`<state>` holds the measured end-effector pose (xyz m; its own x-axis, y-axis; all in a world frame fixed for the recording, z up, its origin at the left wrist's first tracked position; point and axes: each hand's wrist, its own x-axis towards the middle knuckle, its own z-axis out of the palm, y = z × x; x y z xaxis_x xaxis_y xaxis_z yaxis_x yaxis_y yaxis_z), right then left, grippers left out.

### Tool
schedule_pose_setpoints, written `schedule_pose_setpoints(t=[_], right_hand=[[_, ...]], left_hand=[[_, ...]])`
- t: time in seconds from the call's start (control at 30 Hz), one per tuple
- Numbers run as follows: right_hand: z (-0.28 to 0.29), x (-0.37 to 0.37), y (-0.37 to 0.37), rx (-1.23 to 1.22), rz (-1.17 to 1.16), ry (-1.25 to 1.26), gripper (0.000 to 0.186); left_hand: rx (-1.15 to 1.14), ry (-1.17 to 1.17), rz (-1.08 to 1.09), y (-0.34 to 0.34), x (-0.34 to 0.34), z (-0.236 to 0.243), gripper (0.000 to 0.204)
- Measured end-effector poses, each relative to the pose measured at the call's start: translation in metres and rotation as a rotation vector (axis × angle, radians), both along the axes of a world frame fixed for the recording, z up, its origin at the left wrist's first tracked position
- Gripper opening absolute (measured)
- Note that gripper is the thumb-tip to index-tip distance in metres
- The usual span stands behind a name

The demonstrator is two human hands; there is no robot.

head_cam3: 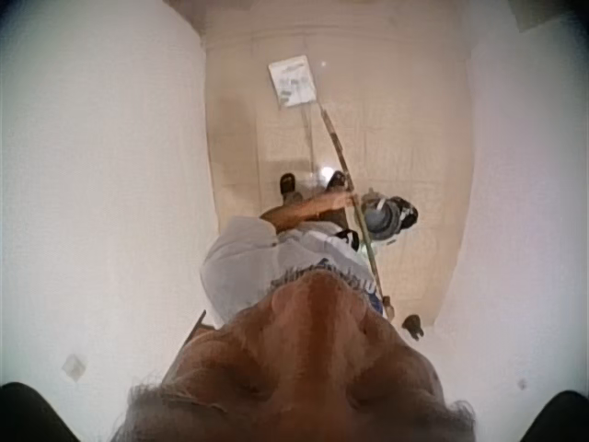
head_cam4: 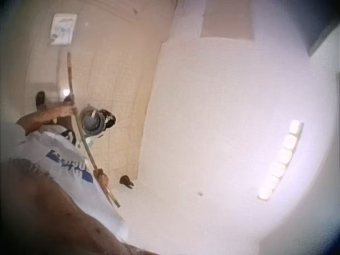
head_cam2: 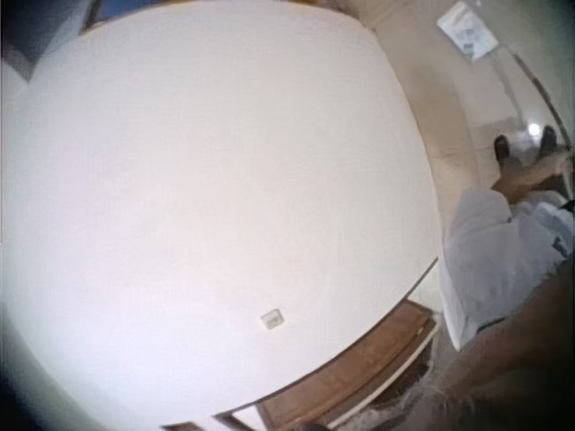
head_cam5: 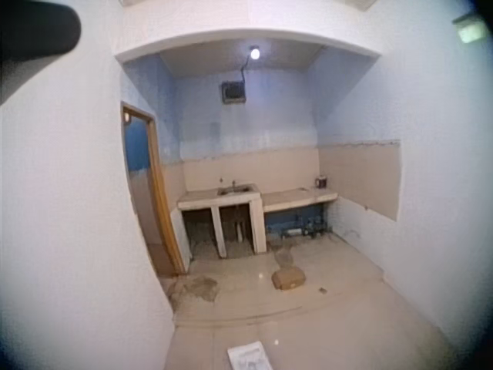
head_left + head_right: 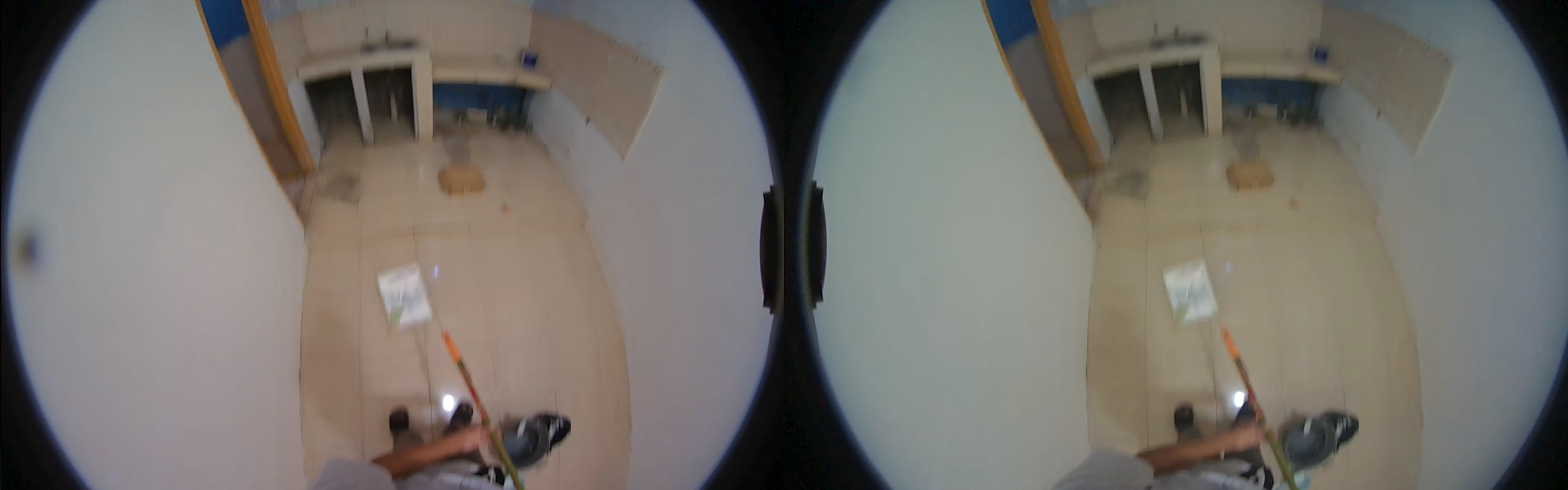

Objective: The person uses a long-handled paint roller to apply white paint to the ceiling of a room. They repeatedly roll the tool in a paint tray on the floor to reload it and then extend it upward to cover the ceiling surface.

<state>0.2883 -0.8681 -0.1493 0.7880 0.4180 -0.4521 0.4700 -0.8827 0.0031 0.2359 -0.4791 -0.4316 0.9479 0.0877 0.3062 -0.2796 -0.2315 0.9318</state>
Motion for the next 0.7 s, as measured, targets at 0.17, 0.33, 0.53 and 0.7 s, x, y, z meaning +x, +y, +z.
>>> schedule_pose_setpoints(t=[0.17,0.33,0.53,0.7], right_hand=[[-0.005,0.069,0.068,0.163,-0.067,0.130,0.036],[0.001,0.132,0.109,0.356,0.023,0.167,0.036],[-0.007,0.179,0.131,0.529,0.049,0.254,0.040],[-0.014,0.196,0.143,0.788,0.037,0.309,0.044]], left_hand=[[-1.149,0.493,0.209,0.065,0.046,0.114,0.036],[-0.937,0.176,0.240,0.129,0.121,0.277,0.030],[-0.576,-0.085,0.303,0.223,0.195,0.514,0.024],[-0.463,-0.346,0.272,0.258,0.276,0.692,0.034]])
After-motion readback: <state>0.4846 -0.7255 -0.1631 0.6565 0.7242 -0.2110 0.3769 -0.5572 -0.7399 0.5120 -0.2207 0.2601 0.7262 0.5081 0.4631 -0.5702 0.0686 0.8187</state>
